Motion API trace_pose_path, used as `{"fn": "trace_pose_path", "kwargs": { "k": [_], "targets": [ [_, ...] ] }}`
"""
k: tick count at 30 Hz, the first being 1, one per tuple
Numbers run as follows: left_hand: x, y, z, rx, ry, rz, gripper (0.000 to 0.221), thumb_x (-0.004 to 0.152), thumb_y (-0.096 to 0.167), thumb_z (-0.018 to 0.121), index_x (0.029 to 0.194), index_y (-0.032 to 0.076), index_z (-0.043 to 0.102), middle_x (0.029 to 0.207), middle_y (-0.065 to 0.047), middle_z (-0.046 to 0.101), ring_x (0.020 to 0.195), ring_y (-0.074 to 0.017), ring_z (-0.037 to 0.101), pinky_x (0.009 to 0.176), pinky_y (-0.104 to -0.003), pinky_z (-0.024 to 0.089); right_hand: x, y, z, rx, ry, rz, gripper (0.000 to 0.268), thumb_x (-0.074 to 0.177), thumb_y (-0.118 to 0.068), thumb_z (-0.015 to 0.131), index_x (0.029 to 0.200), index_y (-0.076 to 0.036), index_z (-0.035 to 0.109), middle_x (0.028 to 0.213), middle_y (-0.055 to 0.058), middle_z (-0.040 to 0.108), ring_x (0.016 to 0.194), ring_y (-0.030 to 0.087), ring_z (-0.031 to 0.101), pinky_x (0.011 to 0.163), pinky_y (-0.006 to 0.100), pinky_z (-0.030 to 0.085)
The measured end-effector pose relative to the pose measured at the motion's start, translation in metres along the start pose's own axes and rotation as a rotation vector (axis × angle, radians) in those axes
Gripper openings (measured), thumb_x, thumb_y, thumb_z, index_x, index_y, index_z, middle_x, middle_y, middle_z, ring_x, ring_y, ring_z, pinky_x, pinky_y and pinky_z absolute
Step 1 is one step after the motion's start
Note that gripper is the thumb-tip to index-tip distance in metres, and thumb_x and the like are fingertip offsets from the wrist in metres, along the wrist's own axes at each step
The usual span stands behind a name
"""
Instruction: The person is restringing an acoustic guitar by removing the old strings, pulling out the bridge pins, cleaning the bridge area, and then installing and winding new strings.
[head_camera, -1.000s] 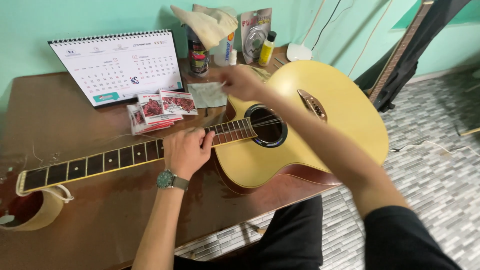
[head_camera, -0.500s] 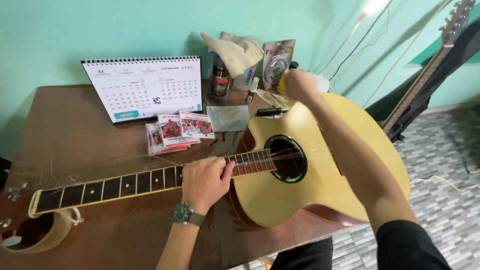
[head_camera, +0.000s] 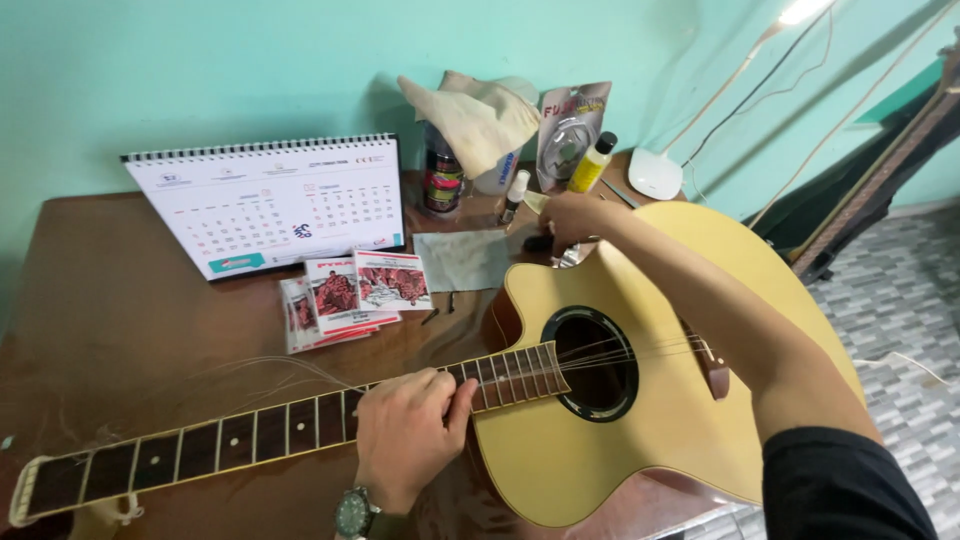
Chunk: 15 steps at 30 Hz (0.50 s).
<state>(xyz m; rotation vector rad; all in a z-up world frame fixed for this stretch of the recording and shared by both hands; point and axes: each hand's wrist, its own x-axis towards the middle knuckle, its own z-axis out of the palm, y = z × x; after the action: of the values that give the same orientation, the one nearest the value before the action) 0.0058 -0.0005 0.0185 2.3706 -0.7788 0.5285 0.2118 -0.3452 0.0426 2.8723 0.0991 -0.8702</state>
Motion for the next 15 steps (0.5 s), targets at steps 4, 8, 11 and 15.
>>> {"fn": "trace_pose_path", "kwargs": {
  "k": [4, 8, 11, 15],
  "targets": [
    [0.0, -0.001, -0.002, -0.01, -0.02, -0.003, 0.05, 0.1, 0.037, 0.062, 0.057, 0.017, 0.045, 0.052, 0.004, 0.044, 0.044, -0.0167, 0.044, 0.043, -0.035, 0.035, 0.021, 0.012, 0.021, -0.175, 0.122, -0.126, 0.018, 0.077, -0.009, 0.074, 0.093, -0.006, 0.077, 0.09, 0.013, 0.075, 0.081, 0.03, 0.071, 0.065, 0.043, 0.057],
    [0.0, 0.0, -0.001, 0.052, -0.009, 0.01, 0.049, 0.099, 0.041, 0.062, 0.057, 0.021, 0.047, 0.052, 0.006, 0.048, 0.042, -0.0133, 0.043, 0.041, -0.031, 0.031, -0.079, 0.022, -0.003, -0.072, 0.527, -0.078, 0.018, 0.08, -0.013, 0.068, 0.097, -0.008, 0.071, 0.086, 0.011, 0.072, 0.076, 0.028, 0.069, 0.062, 0.04, 0.059],
    [-0.002, 0.0, -0.001, 0.063, 0.005, 0.033, 0.051, 0.099, 0.04, 0.064, 0.057, 0.02, 0.046, 0.052, 0.006, 0.048, 0.043, -0.0145, 0.043, 0.041, -0.032, 0.03, -0.205, 0.028, -0.022, 0.374, 0.76, 0.062, 0.013, 0.084, -0.008, 0.065, 0.096, -0.009, 0.061, 0.082, 0.006, 0.069, 0.072, 0.016, 0.054, 0.061, 0.031, 0.047],
    [-0.008, -0.009, 0.007, 0.075, -0.078, 0.036, 0.055, 0.104, 0.046, 0.059, 0.055, 0.022, 0.048, 0.049, 0.009, 0.042, 0.042, -0.0081, 0.035, 0.041, -0.025, 0.024, -0.284, 0.083, 0.075, 0.495, 0.959, 0.003, 0.031, 0.088, 0.005, 0.076, 0.113, 0.004, 0.057, 0.116, 0.018, 0.066, 0.101, 0.029, 0.073, 0.088, 0.038, 0.055]
  ]
}}
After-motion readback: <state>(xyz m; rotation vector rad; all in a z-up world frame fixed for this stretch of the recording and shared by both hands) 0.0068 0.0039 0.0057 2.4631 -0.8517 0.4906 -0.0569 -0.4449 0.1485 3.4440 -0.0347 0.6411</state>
